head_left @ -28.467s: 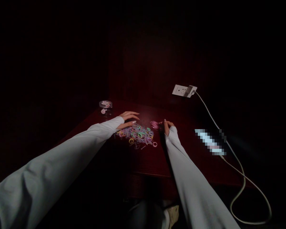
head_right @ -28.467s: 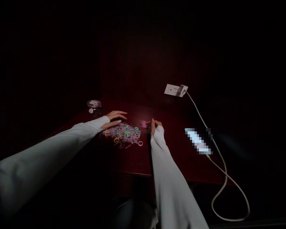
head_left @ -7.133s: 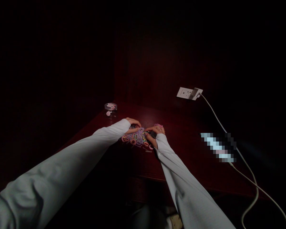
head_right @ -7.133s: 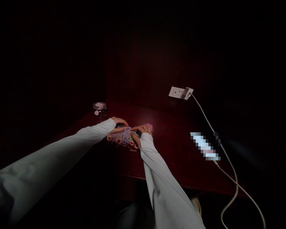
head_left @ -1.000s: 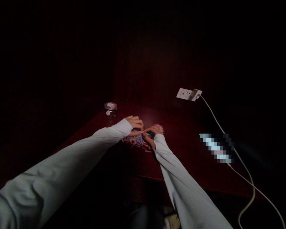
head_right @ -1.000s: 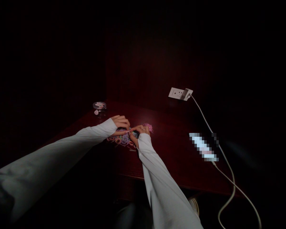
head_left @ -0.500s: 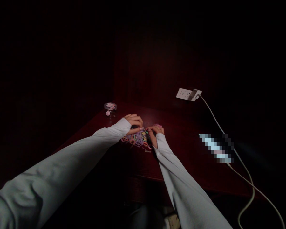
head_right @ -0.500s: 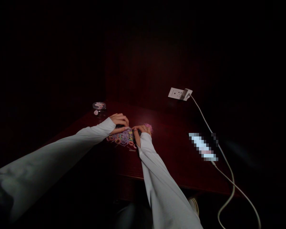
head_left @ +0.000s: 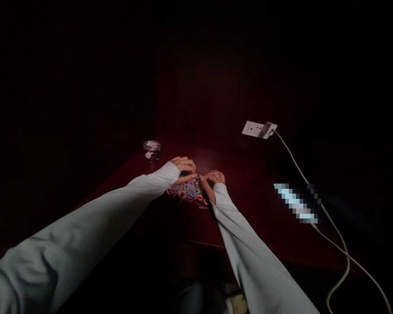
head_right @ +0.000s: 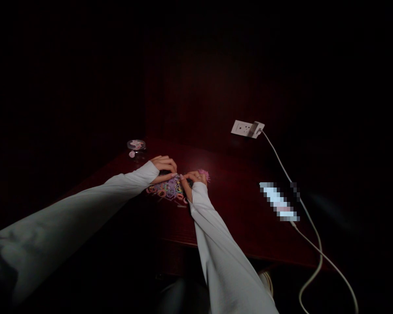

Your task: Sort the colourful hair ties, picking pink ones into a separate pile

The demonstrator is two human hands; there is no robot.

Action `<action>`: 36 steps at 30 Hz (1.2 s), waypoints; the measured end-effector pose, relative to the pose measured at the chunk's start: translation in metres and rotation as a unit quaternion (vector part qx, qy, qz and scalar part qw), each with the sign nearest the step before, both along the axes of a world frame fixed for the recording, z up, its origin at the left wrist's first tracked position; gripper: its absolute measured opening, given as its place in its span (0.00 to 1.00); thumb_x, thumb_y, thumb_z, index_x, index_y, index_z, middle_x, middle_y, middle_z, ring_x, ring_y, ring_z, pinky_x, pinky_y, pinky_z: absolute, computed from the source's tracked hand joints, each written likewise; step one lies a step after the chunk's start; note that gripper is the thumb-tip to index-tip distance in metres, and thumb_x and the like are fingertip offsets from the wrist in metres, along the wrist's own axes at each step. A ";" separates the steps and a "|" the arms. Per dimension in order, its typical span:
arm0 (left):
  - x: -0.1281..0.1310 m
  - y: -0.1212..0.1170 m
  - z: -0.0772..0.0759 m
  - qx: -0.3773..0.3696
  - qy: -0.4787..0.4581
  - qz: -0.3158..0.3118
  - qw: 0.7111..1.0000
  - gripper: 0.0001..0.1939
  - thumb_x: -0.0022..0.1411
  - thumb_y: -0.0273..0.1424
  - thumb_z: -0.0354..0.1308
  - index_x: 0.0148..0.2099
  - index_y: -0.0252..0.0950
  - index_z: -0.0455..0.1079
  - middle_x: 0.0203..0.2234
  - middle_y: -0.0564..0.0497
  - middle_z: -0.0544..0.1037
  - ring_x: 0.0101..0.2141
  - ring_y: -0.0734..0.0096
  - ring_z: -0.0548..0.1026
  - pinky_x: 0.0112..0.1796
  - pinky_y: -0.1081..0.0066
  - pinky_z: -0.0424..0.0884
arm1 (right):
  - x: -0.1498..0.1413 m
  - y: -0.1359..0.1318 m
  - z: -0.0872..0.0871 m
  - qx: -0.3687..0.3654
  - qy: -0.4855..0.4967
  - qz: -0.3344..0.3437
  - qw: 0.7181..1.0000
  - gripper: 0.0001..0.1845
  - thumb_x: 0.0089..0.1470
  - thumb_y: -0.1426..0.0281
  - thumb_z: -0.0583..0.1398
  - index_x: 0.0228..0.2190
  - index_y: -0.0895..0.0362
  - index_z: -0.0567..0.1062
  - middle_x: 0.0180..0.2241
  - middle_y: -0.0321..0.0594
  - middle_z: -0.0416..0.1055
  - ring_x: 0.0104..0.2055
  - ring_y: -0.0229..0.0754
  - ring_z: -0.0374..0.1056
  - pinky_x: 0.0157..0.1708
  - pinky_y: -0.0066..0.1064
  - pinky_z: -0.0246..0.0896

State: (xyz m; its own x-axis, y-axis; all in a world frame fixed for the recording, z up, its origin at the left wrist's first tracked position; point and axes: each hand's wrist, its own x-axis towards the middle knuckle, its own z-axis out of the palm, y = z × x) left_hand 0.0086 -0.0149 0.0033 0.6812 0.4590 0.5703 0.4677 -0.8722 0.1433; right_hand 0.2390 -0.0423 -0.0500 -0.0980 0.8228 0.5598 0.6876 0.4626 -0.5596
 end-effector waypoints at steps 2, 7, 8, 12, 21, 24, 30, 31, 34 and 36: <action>0.000 0.000 0.000 0.002 0.002 0.001 1.000 0.14 0.76 0.35 0.55 0.40 0.37 0.78 0.42 0.50 0.83 0.43 0.66 0.75 0.44 0.66 0.62 | -0.001 -0.001 0.002 0.001 0.007 -0.002 1.000 0.21 0.67 0.51 0.59 0.32 0.49 0.84 0.40 0.43 0.80 0.48 0.52 0.66 0.53 0.44 0.58; 0.001 0.000 -0.001 0.004 0.006 0.002 1.000 0.14 0.76 0.35 0.55 0.40 0.37 0.78 0.42 0.50 0.83 0.42 0.66 0.75 0.44 0.66 0.62 | -0.001 -0.003 0.004 0.008 0.011 -0.001 1.000 0.20 0.67 0.53 0.60 0.31 0.49 0.84 0.40 0.43 0.80 0.48 0.52 0.66 0.54 0.44 0.58; 0.001 0.000 -0.001 0.003 0.008 0.003 1.000 0.14 0.76 0.35 0.55 0.40 0.37 0.78 0.42 0.50 0.83 0.42 0.66 0.75 0.44 0.66 0.62 | -0.001 -0.003 0.003 0.011 0.008 0.001 1.000 0.20 0.67 0.53 0.59 0.31 0.49 0.84 0.40 0.43 0.79 0.48 0.52 0.67 0.54 0.44 0.58; 0.001 0.000 -0.001 -0.004 0.015 0.010 1.000 0.14 0.77 0.36 0.54 0.42 0.38 0.78 0.43 0.49 0.83 0.43 0.65 0.75 0.44 0.66 0.62 | 0.001 0.000 0.001 0.020 -0.003 0.004 1.000 0.22 0.69 0.52 0.58 0.31 0.49 0.83 0.39 0.43 0.79 0.48 0.52 0.67 0.55 0.45 0.58; 0.002 0.004 -0.004 -0.013 0.039 0.020 0.999 0.14 0.77 0.39 0.53 0.47 0.40 0.78 0.45 0.49 0.83 0.46 0.63 0.75 0.46 0.64 0.63 | 0.001 0.001 -0.002 0.021 -0.015 0.006 1.000 0.23 0.70 0.52 0.56 0.30 0.50 0.82 0.39 0.42 0.79 0.48 0.50 0.67 0.54 0.43 0.58; 0.003 0.008 -0.007 -0.012 0.047 0.025 0.998 0.14 0.76 0.41 0.55 0.47 0.40 0.78 0.46 0.50 0.83 0.46 0.62 0.75 0.46 0.64 0.64 | 0.001 0.000 0.000 0.015 -0.014 -0.001 1.000 0.24 0.69 0.51 0.57 0.29 0.50 0.82 0.39 0.43 0.79 0.48 0.50 0.67 0.54 0.43 0.59; 0.001 0.007 -0.005 0.000 0.054 -0.003 0.999 0.16 0.79 0.40 0.51 0.48 0.41 0.79 0.46 0.50 0.83 0.46 0.64 0.75 0.47 0.65 0.63 | -0.001 -0.005 0.006 0.011 -0.014 0.006 1.000 0.22 0.69 0.52 0.57 0.31 0.50 0.82 0.39 0.42 0.79 0.48 0.50 0.68 0.54 0.43 0.59; 0.000 0.006 -0.005 0.003 0.053 -0.006 0.999 0.16 0.80 0.39 0.51 0.48 0.40 0.79 0.45 0.49 0.83 0.46 0.64 0.75 0.47 0.65 0.63 | -0.002 -0.005 0.007 0.009 -0.013 0.005 1.000 0.22 0.69 0.52 0.57 0.31 0.50 0.82 0.39 0.42 0.79 0.48 0.50 0.68 0.54 0.43 0.59; -0.001 0.005 -0.003 0.009 0.052 -0.005 0.999 0.16 0.80 0.39 0.51 0.47 0.40 0.79 0.45 0.49 0.83 0.46 0.64 0.75 0.46 0.66 0.63 | -0.003 -0.007 0.009 0.000 -0.007 0.000 1.000 0.22 0.68 0.52 0.58 0.29 0.50 0.82 0.38 0.42 0.79 0.47 0.50 0.67 0.53 0.43 0.59; -0.001 0.005 -0.004 0.010 0.053 -0.002 0.999 0.15 0.80 0.38 0.51 0.47 0.40 0.79 0.45 0.50 0.83 0.46 0.65 0.75 0.46 0.66 0.62 | -0.005 -0.008 0.011 -0.004 0.000 -0.002 1.000 0.23 0.68 0.52 0.58 0.28 0.50 0.82 0.38 0.42 0.79 0.47 0.50 0.67 0.54 0.43 0.59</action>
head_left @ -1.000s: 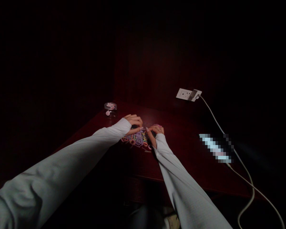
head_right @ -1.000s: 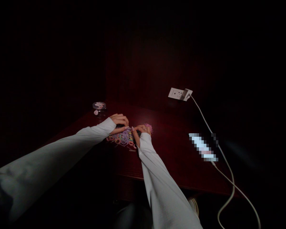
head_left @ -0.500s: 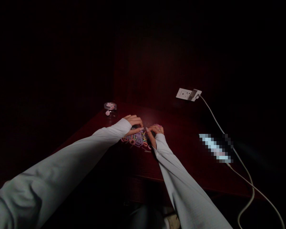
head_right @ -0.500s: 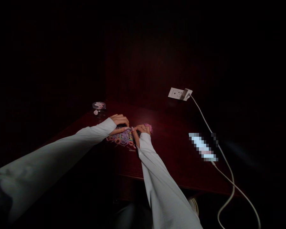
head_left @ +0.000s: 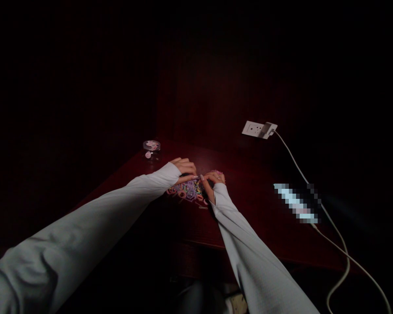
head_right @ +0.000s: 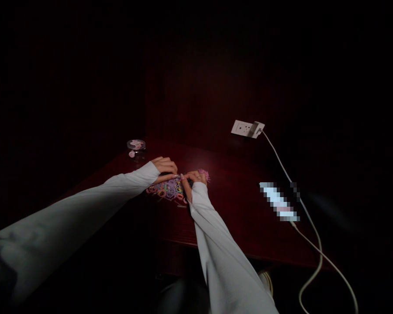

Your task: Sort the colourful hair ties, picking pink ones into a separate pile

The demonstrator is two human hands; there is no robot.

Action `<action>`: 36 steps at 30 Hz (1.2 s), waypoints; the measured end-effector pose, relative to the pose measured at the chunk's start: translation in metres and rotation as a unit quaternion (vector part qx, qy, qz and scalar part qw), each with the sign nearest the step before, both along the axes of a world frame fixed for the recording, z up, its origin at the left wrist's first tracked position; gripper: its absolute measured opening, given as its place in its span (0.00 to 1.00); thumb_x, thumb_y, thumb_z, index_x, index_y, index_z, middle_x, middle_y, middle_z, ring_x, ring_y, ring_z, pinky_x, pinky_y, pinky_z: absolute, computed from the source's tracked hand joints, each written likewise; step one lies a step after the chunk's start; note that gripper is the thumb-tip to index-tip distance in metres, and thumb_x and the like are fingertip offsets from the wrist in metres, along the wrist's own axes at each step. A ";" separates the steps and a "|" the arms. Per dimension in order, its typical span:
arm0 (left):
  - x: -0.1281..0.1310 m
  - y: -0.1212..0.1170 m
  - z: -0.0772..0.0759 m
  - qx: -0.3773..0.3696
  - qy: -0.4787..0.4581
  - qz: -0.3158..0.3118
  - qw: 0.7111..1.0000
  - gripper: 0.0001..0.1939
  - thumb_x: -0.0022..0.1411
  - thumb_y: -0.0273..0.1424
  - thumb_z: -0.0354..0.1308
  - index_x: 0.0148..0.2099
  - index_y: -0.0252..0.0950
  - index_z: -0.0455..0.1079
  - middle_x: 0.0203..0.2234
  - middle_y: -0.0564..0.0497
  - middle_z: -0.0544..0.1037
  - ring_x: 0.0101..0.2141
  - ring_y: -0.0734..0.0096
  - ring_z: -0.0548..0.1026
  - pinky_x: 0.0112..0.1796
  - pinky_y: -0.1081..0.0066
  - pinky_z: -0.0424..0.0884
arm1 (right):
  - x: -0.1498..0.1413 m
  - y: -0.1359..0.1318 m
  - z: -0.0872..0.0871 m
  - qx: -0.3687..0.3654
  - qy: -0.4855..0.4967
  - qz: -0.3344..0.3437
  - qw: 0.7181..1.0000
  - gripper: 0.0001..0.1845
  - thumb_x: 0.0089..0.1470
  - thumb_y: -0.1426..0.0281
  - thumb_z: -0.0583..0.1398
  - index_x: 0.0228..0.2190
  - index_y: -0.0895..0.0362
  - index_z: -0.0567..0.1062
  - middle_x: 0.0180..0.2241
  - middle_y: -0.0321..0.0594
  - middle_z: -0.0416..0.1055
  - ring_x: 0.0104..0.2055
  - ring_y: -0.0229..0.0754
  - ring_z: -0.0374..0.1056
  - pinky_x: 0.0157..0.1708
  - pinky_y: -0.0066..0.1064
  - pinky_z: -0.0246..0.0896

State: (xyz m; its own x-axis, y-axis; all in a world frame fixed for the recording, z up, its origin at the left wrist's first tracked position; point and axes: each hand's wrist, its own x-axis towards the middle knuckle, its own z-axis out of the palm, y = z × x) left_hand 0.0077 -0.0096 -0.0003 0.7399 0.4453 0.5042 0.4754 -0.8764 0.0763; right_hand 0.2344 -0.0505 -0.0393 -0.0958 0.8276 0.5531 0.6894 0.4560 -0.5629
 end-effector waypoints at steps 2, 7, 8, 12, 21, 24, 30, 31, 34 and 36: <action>0.000 0.001 -0.001 0.002 0.000 0.000 1.000 0.15 0.80 0.38 0.52 0.47 0.40 0.79 0.45 0.50 0.83 0.46 0.65 0.75 0.45 0.66 0.62 | -0.001 -0.001 0.001 -0.001 0.003 0.001 1.000 0.23 0.68 0.52 0.58 0.28 0.50 0.81 0.38 0.42 0.79 0.47 0.50 0.67 0.54 0.43 0.58; 0.003 0.007 -0.007 0.008 0.000 0.007 1.000 0.15 0.80 0.38 0.52 0.45 0.41 0.79 0.43 0.51 0.83 0.45 0.64 0.75 0.45 0.65 0.62 | -0.002 -0.002 0.003 -0.008 -0.008 -0.008 1.000 0.22 0.69 0.54 0.57 0.27 0.51 0.80 0.39 0.42 0.79 0.47 0.50 0.68 0.55 0.43 0.57; 0.004 0.009 -0.008 0.009 -0.001 0.013 1.000 0.15 0.79 0.39 0.52 0.44 0.41 0.79 0.42 0.51 0.83 0.44 0.65 0.75 0.45 0.65 0.61 | -0.002 -0.002 0.003 -0.009 -0.010 -0.009 1.000 0.23 0.69 0.54 0.57 0.27 0.51 0.79 0.39 0.42 0.79 0.47 0.50 0.68 0.55 0.43 0.57; 0.007 0.014 -0.014 0.015 -0.004 0.021 1.000 0.16 0.78 0.39 0.53 0.41 0.40 0.79 0.40 0.51 0.83 0.42 0.65 0.74 0.44 0.65 0.61 | -0.001 0.000 -0.001 0.001 -0.017 -0.003 1.000 0.22 0.69 0.55 0.57 0.28 0.51 0.79 0.39 0.42 0.79 0.48 0.50 0.68 0.55 0.44 0.57; 0.012 0.021 -0.024 0.010 -0.004 0.036 0.999 0.14 0.76 0.37 0.55 0.38 0.39 0.77 0.39 0.51 0.83 0.41 0.65 0.74 0.43 0.65 0.60 | 0.002 0.007 -0.006 0.026 -0.012 -0.014 0.999 0.16 0.64 0.60 0.60 0.26 0.51 0.79 0.43 0.43 0.76 0.48 0.52 0.66 0.56 0.46 0.58; 0.011 0.018 -0.022 0.010 -0.009 0.040 0.999 0.14 0.76 0.36 0.55 0.38 0.38 0.77 0.39 0.51 0.83 0.41 0.65 0.74 0.43 0.65 0.59 | 0.001 0.005 -0.003 0.026 -0.002 -0.023 0.999 0.15 0.62 0.61 0.60 0.25 0.51 0.78 0.43 0.44 0.76 0.49 0.52 0.65 0.56 0.48 0.59; 0.005 0.009 -0.011 0.005 -0.025 0.023 0.999 0.16 0.77 0.36 0.52 0.39 0.38 0.77 0.41 0.50 0.83 0.42 0.66 0.75 0.43 0.66 0.60 | -0.001 0.002 0.003 0.019 0.026 -0.071 0.997 0.15 0.60 0.64 0.59 0.23 0.50 0.76 0.43 0.45 0.75 0.48 0.53 0.65 0.53 0.47 0.60; 0.004 0.008 -0.009 0.003 -0.028 0.026 0.999 0.16 0.77 0.36 0.52 0.39 0.38 0.77 0.40 0.50 0.83 0.41 0.66 0.74 0.43 0.66 0.60 | -0.001 0.003 0.004 0.019 0.029 -0.078 0.996 0.14 0.59 0.64 0.59 0.22 0.50 0.76 0.42 0.45 0.75 0.48 0.53 0.65 0.52 0.47 0.60; 0.002 0.005 -0.005 -0.006 -0.033 0.031 0.999 0.17 0.78 0.36 0.50 0.40 0.38 0.77 0.41 0.50 0.83 0.42 0.66 0.74 0.44 0.65 0.61 | 0.004 0.005 0.004 0.030 0.041 -0.097 0.994 0.12 0.57 0.64 0.59 0.22 0.51 0.75 0.42 0.45 0.74 0.46 0.53 0.64 0.50 0.46 0.59; 0.001 0.003 -0.003 -0.012 -0.030 0.028 0.999 0.18 0.78 0.36 0.49 0.41 0.38 0.78 0.43 0.49 0.83 0.43 0.65 0.75 0.45 0.65 0.62 | 0.008 0.007 0.003 0.038 0.049 -0.113 0.992 0.13 0.57 0.63 0.59 0.22 0.51 0.74 0.42 0.46 0.74 0.45 0.53 0.63 0.49 0.46 0.59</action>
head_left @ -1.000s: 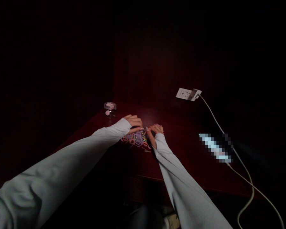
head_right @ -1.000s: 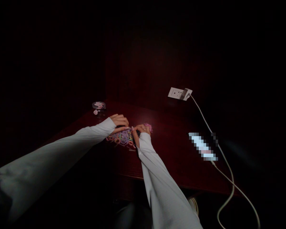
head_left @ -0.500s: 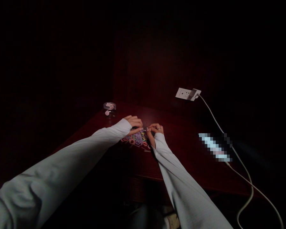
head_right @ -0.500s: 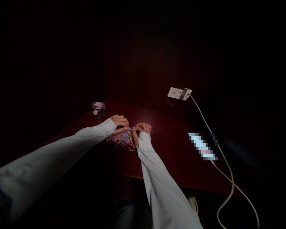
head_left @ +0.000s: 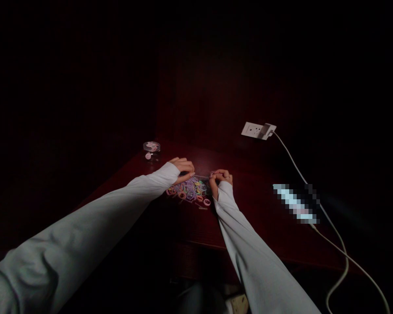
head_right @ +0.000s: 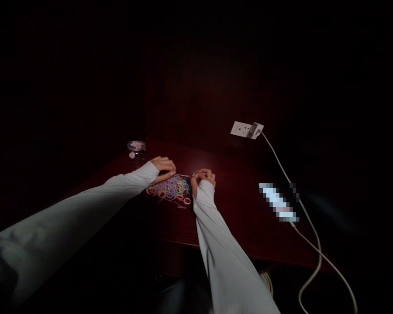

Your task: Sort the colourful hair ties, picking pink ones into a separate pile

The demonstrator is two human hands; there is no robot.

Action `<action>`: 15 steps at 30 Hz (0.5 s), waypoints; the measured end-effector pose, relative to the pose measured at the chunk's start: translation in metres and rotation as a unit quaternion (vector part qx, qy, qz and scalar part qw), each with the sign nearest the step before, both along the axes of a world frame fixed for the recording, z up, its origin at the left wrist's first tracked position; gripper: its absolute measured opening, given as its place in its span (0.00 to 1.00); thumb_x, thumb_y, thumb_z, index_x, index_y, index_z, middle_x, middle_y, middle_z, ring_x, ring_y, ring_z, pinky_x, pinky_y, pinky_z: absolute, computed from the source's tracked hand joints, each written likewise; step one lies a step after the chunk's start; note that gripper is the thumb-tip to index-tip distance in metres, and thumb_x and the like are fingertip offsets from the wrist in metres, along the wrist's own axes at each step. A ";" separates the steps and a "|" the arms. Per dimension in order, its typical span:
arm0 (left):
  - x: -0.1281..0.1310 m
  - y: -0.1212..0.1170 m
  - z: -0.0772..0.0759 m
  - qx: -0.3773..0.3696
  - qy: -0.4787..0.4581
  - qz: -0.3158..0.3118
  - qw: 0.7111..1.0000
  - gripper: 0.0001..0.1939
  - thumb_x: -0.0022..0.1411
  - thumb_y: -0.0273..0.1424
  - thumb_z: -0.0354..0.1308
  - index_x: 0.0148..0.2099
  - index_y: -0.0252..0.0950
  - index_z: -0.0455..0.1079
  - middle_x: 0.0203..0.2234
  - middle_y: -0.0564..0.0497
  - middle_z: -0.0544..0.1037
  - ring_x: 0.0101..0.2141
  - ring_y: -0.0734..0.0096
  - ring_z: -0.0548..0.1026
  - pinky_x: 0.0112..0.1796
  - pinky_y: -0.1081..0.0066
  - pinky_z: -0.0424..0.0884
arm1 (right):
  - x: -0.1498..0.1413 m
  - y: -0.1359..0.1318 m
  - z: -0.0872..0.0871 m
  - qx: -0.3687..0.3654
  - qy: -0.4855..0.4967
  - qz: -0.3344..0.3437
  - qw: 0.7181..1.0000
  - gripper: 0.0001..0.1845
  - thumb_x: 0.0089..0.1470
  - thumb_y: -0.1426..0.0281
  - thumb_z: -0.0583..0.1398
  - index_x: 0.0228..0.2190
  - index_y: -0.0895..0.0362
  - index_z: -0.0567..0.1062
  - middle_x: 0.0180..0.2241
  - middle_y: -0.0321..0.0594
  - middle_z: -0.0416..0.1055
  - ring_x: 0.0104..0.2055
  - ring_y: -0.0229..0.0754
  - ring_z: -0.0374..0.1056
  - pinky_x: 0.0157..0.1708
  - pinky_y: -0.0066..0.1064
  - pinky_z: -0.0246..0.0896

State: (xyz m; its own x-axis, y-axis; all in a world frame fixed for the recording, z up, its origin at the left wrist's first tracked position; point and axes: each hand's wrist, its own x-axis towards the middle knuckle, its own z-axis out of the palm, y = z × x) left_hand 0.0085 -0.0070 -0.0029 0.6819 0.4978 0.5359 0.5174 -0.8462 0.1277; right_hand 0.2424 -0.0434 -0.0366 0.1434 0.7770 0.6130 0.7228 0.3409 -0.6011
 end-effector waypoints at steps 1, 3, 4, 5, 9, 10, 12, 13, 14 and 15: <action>-0.001 -0.001 0.001 -0.002 0.001 -0.001 1.000 0.18 0.78 0.36 0.49 0.42 0.38 0.78 0.43 0.49 0.83 0.43 0.65 0.75 0.45 0.65 0.62 | 0.002 0.001 -0.001 0.005 0.005 -0.010 1.000 0.13 0.57 0.63 0.59 0.22 0.51 0.74 0.42 0.46 0.74 0.45 0.53 0.63 0.48 0.46 0.59; -0.002 -0.002 0.003 -0.005 0.002 -0.001 1.000 0.18 0.79 0.36 0.48 0.42 0.37 0.78 0.43 0.48 0.83 0.44 0.65 0.75 0.45 0.65 0.63 | 0.005 0.004 -0.005 0.020 0.014 -0.033 0.999 0.13 0.57 0.62 0.59 0.22 0.51 0.74 0.42 0.46 0.74 0.44 0.52 0.63 0.46 0.44 0.58; -0.003 -0.002 0.003 -0.005 0.001 -0.002 1.000 0.18 0.79 0.36 0.48 0.42 0.37 0.78 0.43 0.48 0.83 0.44 0.65 0.75 0.45 0.65 0.63 | 0.007 0.005 -0.007 0.031 0.016 -0.043 0.998 0.14 0.57 0.61 0.59 0.22 0.51 0.74 0.41 0.46 0.74 0.43 0.52 0.62 0.45 0.43 0.58; -0.003 -0.002 0.003 -0.005 0.000 -0.003 1.000 0.18 0.79 0.36 0.48 0.42 0.37 0.78 0.43 0.48 0.83 0.44 0.65 0.75 0.45 0.65 0.63 | 0.008 0.006 -0.009 0.042 0.016 -0.052 0.998 0.14 0.57 0.61 0.58 0.22 0.51 0.75 0.41 0.46 0.75 0.43 0.51 0.63 0.43 0.43 0.58; -0.004 0.003 -0.001 0.003 -0.008 -0.004 1.000 0.17 0.78 0.36 0.50 0.41 0.38 0.77 0.42 0.49 0.83 0.43 0.65 0.75 0.45 0.65 0.62 | 0.015 0.011 -0.013 0.064 0.023 -0.089 0.994 0.15 0.58 0.61 0.58 0.21 0.51 0.74 0.40 0.47 0.75 0.42 0.52 0.63 0.41 0.42 0.56; -0.004 0.005 -0.003 0.005 -0.010 0.001 1.000 0.17 0.78 0.36 0.50 0.41 0.38 0.77 0.41 0.50 0.83 0.43 0.65 0.75 0.45 0.65 0.62 | 0.016 0.011 -0.013 0.058 0.030 -0.097 0.993 0.15 0.58 0.62 0.58 0.21 0.51 0.74 0.40 0.47 0.75 0.43 0.52 0.63 0.42 0.43 0.56; -0.002 0.010 -0.007 0.007 -0.013 0.006 1.000 0.17 0.78 0.36 0.50 0.41 0.38 0.78 0.40 0.50 0.83 0.42 0.65 0.75 0.44 0.65 0.62 | 0.016 0.011 -0.011 0.037 0.041 -0.099 0.994 0.14 0.58 0.62 0.59 0.22 0.51 0.74 0.40 0.47 0.75 0.44 0.53 0.63 0.44 0.44 0.57; -0.001 0.012 -0.009 0.006 -0.013 0.003 1.000 0.17 0.78 0.37 0.50 0.41 0.39 0.78 0.40 0.50 0.83 0.42 0.65 0.75 0.44 0.65 0.62 | 0.014 0.009 -0.009 0.026 0.041 -0.090 0.995 0.14 0.58 0.63 0.59 0.22 0.52 0.75 0.41 0.47 0.75 0.45 0.53 0.63 0.46 0.45 0.58; 0.001 0.013 -0.010 0.005 -0.012 -0.002 1.000 0.17 0.78 0.37 0.50 0.41 0.39 0.78 0.40 0.50 0.83 0.42 0.65 0.75 0.44 0.65 0.62 | 0.011 0.007 -0.008 0.021 0.036 -0.074 0.996 0.14 0.58 0.63 0.60 0.23 0.52 0.75 0.42 0.47 0.75 0.45 0.53 0.63 0.47 0.45 0.58; 0.002 0.014 -0.011 0.004 -0.009 -0.008 1.000 0.17 0.78 0.38 0.50 0.42 0.39 0.78 0.40 0.51 0.83 0.42 0.65 0.75 0.44 0.65 0.62 | 0.007 0.004 -0.006 0.018 0.026 -0.051 0.998 0.14 0.59 0.62 0.60 0.23 0.52 0.76 0.44 0.47 0.75 0.46 0.53 0.63 0.49 0.46 0.59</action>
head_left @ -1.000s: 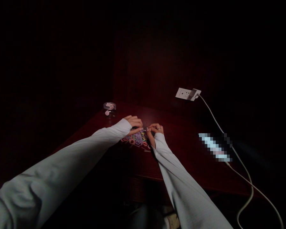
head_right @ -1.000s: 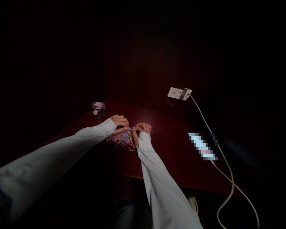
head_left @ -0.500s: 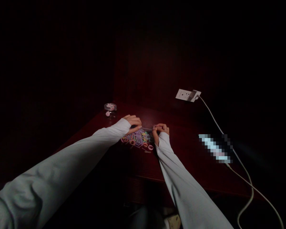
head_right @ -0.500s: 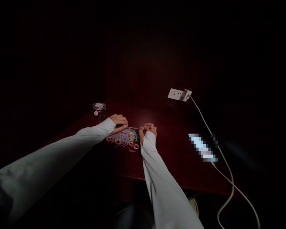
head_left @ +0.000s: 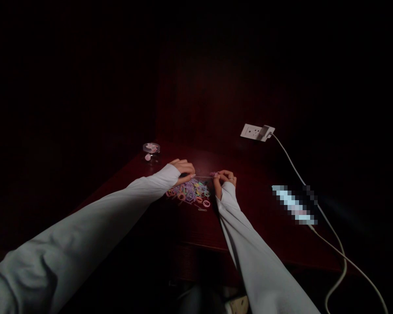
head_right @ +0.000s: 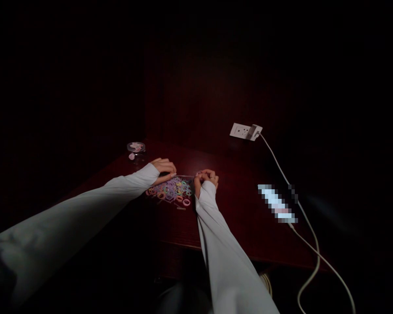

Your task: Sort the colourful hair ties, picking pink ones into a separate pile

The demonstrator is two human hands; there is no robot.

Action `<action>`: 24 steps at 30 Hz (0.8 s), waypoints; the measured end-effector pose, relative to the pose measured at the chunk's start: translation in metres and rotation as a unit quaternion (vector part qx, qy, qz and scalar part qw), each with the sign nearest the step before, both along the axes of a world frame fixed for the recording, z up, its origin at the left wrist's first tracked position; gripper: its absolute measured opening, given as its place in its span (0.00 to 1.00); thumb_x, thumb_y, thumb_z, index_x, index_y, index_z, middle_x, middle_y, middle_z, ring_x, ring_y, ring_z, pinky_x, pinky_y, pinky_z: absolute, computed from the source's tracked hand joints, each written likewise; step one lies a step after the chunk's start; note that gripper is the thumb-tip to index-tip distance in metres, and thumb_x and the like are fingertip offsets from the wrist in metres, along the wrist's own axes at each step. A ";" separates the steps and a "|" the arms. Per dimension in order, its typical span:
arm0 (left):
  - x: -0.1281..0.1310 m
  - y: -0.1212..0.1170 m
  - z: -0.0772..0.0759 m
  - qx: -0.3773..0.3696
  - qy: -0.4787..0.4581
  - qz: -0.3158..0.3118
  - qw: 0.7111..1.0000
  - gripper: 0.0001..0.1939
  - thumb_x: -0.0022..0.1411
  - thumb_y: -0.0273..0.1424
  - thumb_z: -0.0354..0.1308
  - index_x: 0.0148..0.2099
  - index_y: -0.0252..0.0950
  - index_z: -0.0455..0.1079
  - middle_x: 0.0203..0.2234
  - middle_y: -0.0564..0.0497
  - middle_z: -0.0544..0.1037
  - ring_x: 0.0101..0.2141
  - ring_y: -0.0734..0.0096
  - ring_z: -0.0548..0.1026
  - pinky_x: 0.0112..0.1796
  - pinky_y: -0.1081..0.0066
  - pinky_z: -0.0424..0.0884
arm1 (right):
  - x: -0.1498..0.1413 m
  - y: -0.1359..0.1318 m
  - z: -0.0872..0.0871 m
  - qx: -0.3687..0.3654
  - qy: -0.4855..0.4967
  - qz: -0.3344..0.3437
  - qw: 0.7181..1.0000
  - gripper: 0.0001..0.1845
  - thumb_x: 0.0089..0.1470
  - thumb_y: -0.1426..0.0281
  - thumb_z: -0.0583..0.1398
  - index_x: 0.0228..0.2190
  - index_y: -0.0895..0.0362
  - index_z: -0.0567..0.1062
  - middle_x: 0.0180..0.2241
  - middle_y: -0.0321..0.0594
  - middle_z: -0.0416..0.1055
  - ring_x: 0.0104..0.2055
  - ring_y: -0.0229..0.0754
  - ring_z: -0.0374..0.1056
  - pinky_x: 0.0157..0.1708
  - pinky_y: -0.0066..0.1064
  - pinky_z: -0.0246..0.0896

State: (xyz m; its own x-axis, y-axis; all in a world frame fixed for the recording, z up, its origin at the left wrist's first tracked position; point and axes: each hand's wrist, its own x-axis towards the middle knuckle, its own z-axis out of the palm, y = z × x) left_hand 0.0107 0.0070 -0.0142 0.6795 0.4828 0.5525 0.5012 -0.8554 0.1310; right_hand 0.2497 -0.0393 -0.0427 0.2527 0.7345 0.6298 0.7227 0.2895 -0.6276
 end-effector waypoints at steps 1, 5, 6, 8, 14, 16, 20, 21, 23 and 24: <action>0.001 0.000 0.000 -0.001 0.003 -0.006 1.000 0.17 0.78 0.39 0.50 0.42 0.40 0.78 0.41 0.51 0.83 0.43 0.65 0.75 0.44 0.65 0.62 | -0.004 -0.003 0.001 0.002 -0.015 0.025 1.000 0.15 0.60 0.61 0.60 0.23 0.52 0.77 0.45 0.47 0.75 0.47 0.53 0.63 0.50 0.46 0.59; 0.004 -0.006 0.003 -0.004 0.013 -0.013 1.000 0.16 0.79 0.39 0.51 0.43 0.40 0.78 0.42 0.51 0.83 0.44 0.65 0.76 0.45 0.65 0.62 | -0.015 -0.014 0.006 0.003 -0.064 0.150 0.987 0.20 0.67 0.57 0.58 0.27 0.51 0.80 0.46 0.45 0.75 0.51 0.52 0.65 0.56 0.46 0.59; 0.003 -0.008 0.003 -0.006 0.015 -0.017 1.000 0.16 0.79 0.39 0.51 0.44 0.40 0.78 0.42 0.51 0.84 0.44 0.65 0.76 0.46 0.65 0.63 | -0.015 -0.014 0.006 -0.002 -0.067 0.161 0.985 0.21 0.68 0.56 0.57 0.27 0.50 0.81 0.45 0.44 0.75 0.51 0.52 0.65 0.56 0.45 0.59; 0.002 -0.008 0.003 -0.011 0.011 -0.021 1.000 0.16 0.79 0.40 0.51 0.45 0.40 0.78 0.44 0.50 0.84 0.45 0.65 0.75 0.46 0.65 0.63 | -0.010 -0.010 0.007 -0.012 -0.060 0.148 0.987 0.23 0.68 0.54 0.57 0.28 0.50 0.83 0.44 0.45 0.75 0.50 0.51 0.65 0.55 0.44 0.59; 0.001 0.005 -0.011 -0.010 -0.006 0.010 1.000 0.13 0.76 0.39 0.56 0.43 0.39 0.79 0.44 0.51 0.84 0.45 0.64 0.75 0.47 0.66 0.63 | 0.027 0.012 0.010 -0.058 0.006 -0.053 0.997 0.24 0.65 0.50 0.58 0.35 0.53 0.86 0.43 0.47 0.75 0.49 0.54 0.61 0.51 0.44 0.55; 0.001 0.008 -0.015 -0.012 -0.001 0.015 1.000 0.13 0.75 0.39 0.56 0.44 0.40 0.79 0.44 0.50 0.84 0.46 0.64 0.75 0.48 0.65 0.63 | 0.037 0.015 0.011 -0.089 0.025 -0.105 0.990 0.24 0.65 0.51 0.57 0.37 0.54 0.86 0.44 0.48 0.75 0.50 0.54 0.60 0.50 0.43 0.54; 0.002 0.007 -0.014 -0.018 -0.003 0.009 1.000 0.12 0.74 0.39 0.57 0.45 0.40 0.79 0.44 0.51 0.84 0.46 0.63 0.75 0.49 0.65 0.64 | 0.044 0.016 0.012 -0.120 0.006 -0.135 0.984 0.23 0.65 0.50 0.59 0.37 0.53 0.87 0.47 0.48 0.75 0.51 0.54 0.58 0.49 0.43 0.52; 0.002 0.005 -0.013 -0.020 -0.004 0.006 1.000 0.12 0.74 0.39 0.57 0.46 0.41 0.80 0.44 0.51 0.84 0.46 0.63 0.75 0.49 0.65 0.64 | 0.044 0.016 0.011 -0.120 -0.002 -0.132 0.984 0.24 0.64 0.49 0.59 0.37 0.53 0.87 0.47 0.48 0.74 0.50 0.54 0.58 0.48 0.43 0.51; 0.000 0.001 -0.008 -0.025 -0.004 0.000 1.000 0.11 0.74 0.38 0.57 0.48 0.41 0.80 0.45 0.51 0.84 0.47 0.63 0.75 0.49 0.65 0.64 | 0.045 0.018 0.008 -0.118 -0.009 -0.124 0.985 0.25 0.63 0.47 0.60 0.35 0.52 0.87 0.46 0.49 0.74 0.49 0.54 0.57 0.48 0.44 0.51; -0.001 -0.002 -0.005 -0.027 -0.001 -0.004 1.000 0.11 0.74 0.38 0.57 0.49 0.42 0.80 0.46 0.51 0.83 0.47 0.63 0.75 0.49 0.65 0.64 | 0.045 0.019 0.006 -0.116 -0.007 -0.121 0.986 0.26 0.62 0.45 0.60 0.34 0.52 0.87 0.46 0.49 0.74 0.49 0.54 0.57 0.48 0.44 0.51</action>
